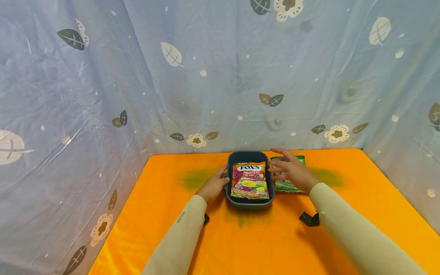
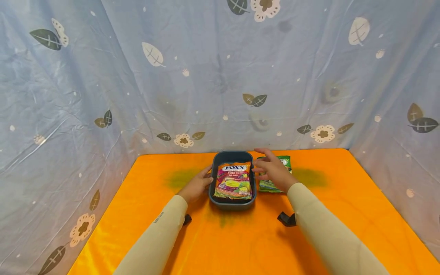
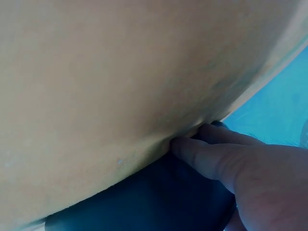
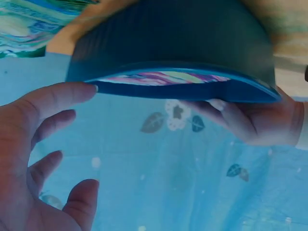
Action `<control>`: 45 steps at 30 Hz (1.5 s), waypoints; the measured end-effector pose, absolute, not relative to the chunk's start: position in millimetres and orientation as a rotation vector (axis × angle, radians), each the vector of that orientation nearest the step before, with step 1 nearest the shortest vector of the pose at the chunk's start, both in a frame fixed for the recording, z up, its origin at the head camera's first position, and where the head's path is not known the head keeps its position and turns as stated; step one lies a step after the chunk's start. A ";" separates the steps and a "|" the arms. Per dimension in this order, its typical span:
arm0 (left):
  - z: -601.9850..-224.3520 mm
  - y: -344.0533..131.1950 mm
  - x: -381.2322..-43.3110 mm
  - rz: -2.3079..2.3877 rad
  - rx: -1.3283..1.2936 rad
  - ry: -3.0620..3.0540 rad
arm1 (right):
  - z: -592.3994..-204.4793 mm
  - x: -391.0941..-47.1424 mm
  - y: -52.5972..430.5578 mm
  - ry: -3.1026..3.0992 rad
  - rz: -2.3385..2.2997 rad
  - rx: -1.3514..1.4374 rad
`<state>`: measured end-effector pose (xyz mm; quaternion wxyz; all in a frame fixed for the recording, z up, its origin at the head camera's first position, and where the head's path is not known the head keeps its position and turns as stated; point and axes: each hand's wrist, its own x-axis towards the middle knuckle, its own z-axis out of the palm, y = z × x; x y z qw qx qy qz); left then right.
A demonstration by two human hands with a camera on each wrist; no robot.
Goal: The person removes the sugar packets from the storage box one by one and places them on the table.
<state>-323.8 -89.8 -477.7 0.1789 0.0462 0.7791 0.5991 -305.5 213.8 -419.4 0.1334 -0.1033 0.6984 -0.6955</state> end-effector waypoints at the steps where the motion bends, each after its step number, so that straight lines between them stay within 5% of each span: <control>1: -477.5 -89.8 -323.7 1.697 0.127 2.203 | -419.3 -305.1 211.7 2.002 -2.026 -0.303; 45: -478.3 -84.7 -316.1 1.712 0.187 2.215 | -436.7 -291.4 131.3 2.248 -1.915 0.157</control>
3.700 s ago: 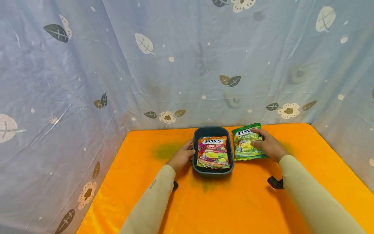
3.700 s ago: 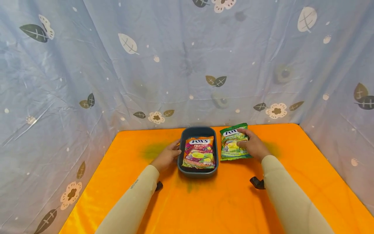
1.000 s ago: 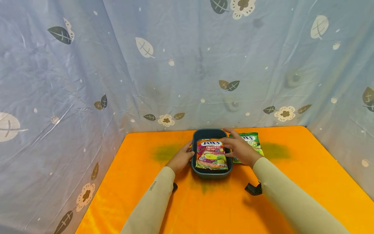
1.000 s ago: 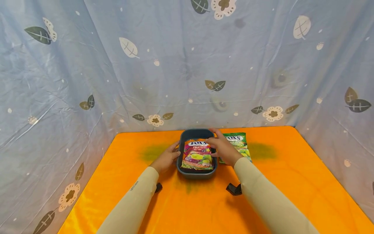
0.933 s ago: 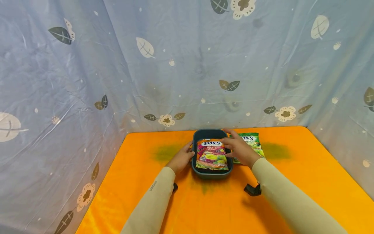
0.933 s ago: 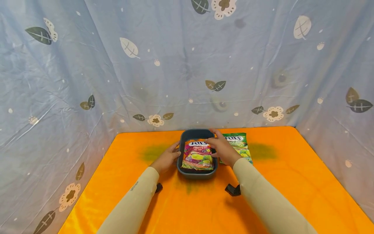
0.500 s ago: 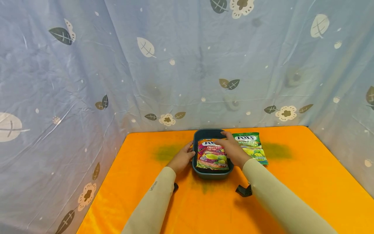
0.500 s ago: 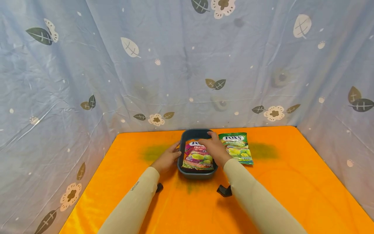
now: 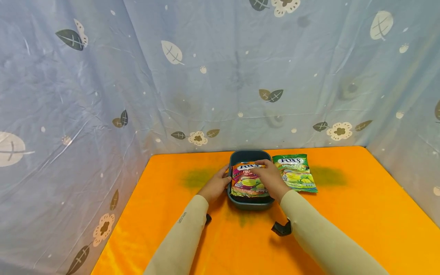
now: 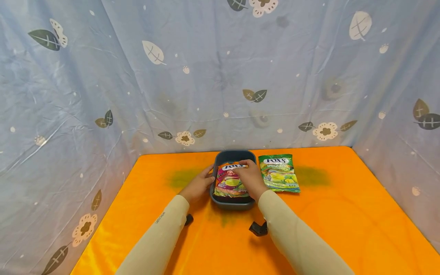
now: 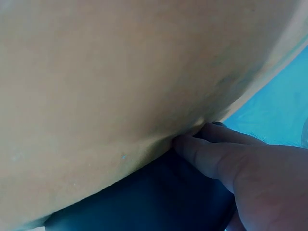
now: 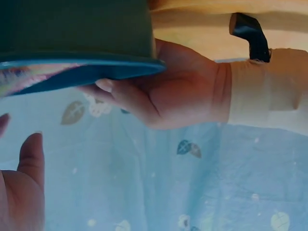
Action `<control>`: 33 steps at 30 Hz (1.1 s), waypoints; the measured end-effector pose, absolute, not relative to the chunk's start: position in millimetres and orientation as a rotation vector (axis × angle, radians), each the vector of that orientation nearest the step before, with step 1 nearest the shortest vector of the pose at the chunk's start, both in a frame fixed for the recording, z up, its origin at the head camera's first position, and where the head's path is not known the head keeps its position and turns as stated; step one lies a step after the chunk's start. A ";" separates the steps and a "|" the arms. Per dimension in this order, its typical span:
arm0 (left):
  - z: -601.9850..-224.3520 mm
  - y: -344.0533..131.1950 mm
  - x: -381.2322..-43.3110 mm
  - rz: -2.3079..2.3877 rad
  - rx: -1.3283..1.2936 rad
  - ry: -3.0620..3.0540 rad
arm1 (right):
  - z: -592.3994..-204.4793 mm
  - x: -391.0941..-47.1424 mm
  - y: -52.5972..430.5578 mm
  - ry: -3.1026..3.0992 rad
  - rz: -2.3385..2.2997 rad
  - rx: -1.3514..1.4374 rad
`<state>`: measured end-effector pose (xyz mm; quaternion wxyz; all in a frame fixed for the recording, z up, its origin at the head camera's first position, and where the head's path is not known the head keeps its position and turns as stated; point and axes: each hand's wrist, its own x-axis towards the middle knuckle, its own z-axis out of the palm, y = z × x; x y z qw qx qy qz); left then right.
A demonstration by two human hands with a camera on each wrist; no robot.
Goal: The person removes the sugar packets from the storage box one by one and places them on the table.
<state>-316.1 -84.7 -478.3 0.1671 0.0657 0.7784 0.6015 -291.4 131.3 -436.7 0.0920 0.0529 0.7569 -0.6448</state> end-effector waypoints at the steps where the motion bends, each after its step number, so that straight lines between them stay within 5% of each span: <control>1: -478.1 -84.5 -316.1 1.712 0.188 2.215 | -437.6 -292.4 132.0 2.233 -1.923 0.156; 33: -479.0 -86.5 -317.2 1.712 0.189 2.200 | -454.6 -299.3 134.8 2.261 -1.850 -0.174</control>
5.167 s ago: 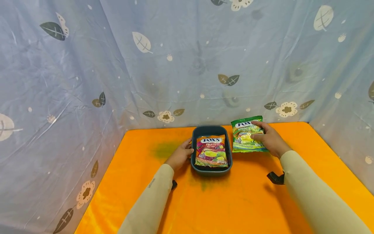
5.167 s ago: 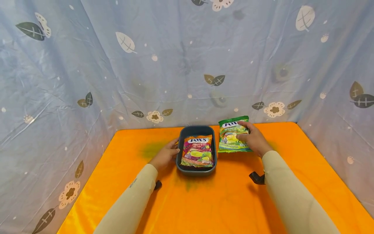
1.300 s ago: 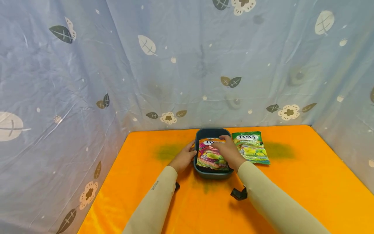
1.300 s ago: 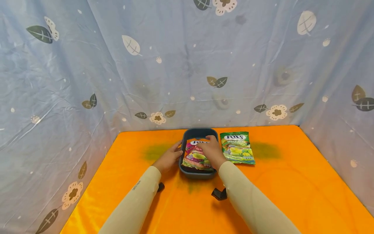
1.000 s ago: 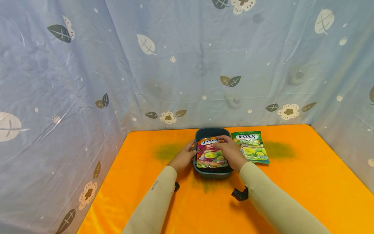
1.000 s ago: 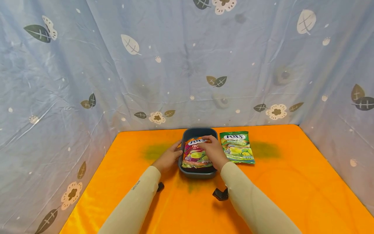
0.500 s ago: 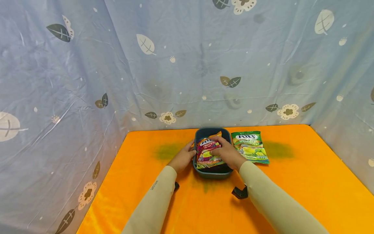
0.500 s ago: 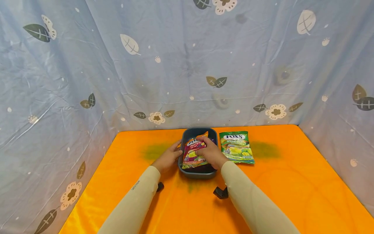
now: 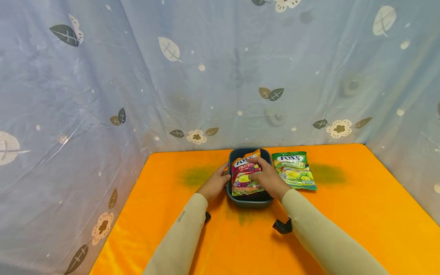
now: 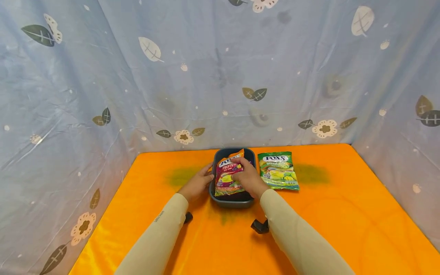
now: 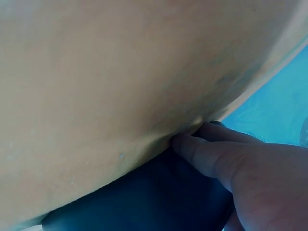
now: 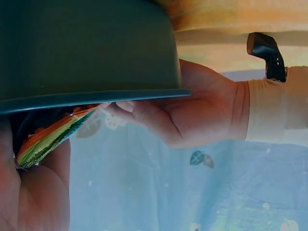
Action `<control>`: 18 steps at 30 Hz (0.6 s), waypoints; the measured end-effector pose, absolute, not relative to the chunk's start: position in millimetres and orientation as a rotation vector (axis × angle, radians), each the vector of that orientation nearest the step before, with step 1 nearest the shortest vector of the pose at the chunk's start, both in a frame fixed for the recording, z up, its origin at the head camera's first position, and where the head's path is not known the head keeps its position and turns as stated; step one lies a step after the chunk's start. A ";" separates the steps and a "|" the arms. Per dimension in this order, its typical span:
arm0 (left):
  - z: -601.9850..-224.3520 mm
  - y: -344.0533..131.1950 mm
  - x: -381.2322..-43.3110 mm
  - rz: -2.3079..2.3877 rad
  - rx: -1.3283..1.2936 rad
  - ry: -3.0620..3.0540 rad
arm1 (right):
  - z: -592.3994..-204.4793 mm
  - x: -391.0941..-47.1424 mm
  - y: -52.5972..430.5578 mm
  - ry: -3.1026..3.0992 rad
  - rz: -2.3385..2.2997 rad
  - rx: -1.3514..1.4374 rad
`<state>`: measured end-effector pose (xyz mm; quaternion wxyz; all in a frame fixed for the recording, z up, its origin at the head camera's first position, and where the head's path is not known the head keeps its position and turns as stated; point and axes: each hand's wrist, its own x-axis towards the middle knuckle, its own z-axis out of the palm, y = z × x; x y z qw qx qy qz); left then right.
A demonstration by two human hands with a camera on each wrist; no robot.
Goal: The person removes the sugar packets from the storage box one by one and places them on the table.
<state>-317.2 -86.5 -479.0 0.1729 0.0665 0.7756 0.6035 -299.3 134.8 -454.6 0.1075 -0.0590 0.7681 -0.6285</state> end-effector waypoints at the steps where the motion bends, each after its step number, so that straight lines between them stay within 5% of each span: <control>1: -479.1 -86.1 -317.9 1.715 0.195 2.201 | -453.8 -299.3 135.7 2.267 -1.848 -0.178; 18: -480.5 -87.1 -317.1 1.723 0.227 2.215 | -438.5 -304.0 175.1 2.230 -1.944 -0.197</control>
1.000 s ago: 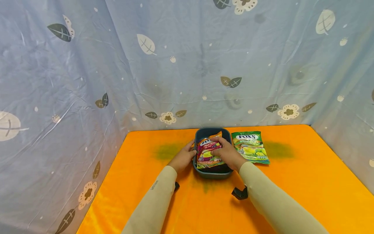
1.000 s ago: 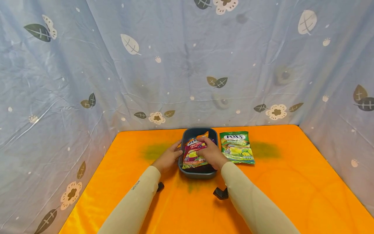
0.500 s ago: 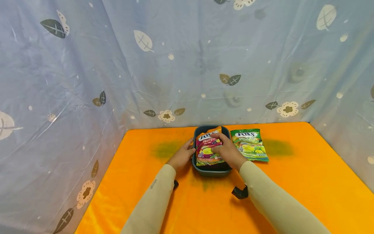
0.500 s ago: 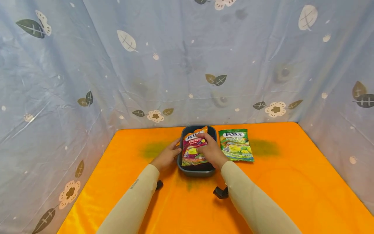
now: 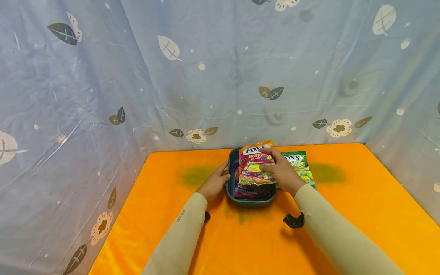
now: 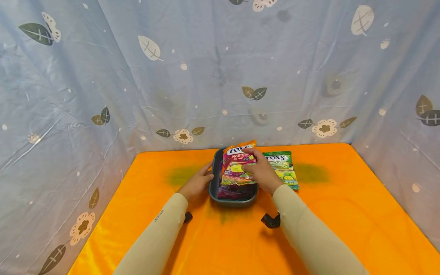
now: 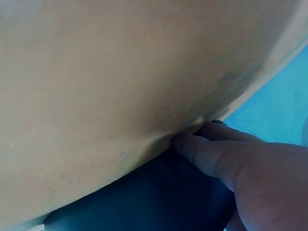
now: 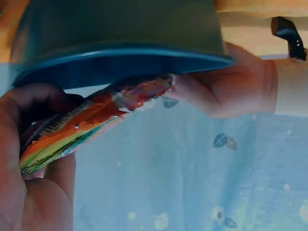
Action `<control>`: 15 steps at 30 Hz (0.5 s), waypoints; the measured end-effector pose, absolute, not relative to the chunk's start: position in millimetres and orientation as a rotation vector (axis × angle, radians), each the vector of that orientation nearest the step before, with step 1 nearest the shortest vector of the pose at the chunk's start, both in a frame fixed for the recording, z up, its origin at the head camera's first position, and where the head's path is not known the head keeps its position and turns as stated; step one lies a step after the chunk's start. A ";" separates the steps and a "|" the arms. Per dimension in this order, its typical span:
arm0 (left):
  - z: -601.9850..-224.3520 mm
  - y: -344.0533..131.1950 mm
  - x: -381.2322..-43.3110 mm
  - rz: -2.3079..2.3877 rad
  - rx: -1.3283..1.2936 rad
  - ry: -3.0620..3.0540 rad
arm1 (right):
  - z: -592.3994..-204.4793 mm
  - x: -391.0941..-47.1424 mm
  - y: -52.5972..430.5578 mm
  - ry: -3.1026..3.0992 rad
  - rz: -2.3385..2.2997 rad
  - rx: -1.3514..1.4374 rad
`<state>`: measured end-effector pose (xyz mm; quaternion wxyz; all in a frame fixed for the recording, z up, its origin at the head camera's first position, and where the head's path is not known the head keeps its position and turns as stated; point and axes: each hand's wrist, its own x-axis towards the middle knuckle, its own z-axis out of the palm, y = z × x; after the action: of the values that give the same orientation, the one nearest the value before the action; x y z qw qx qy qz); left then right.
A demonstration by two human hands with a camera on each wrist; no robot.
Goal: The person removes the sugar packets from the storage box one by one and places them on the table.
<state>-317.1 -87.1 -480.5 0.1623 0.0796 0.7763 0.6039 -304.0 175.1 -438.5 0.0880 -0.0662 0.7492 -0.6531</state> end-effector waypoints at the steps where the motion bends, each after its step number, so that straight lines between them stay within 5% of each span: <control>1: -480.1 -86.9 -316.8 1.719 0.223 2.216 | -437.7 -304.1 178.4 2.223 -1.954 -0.197; 15: -477.2 -84.3 -315.0 1.631 0.151 2.287 | -438.9 -300.8 213.1 2.102 -2.105 -0.226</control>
<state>-315.0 -84.3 -477.2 0.1637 0.0529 0.8020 0.5721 -300.8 213.1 -438.9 0.0791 -0.0756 0.7024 -0.7033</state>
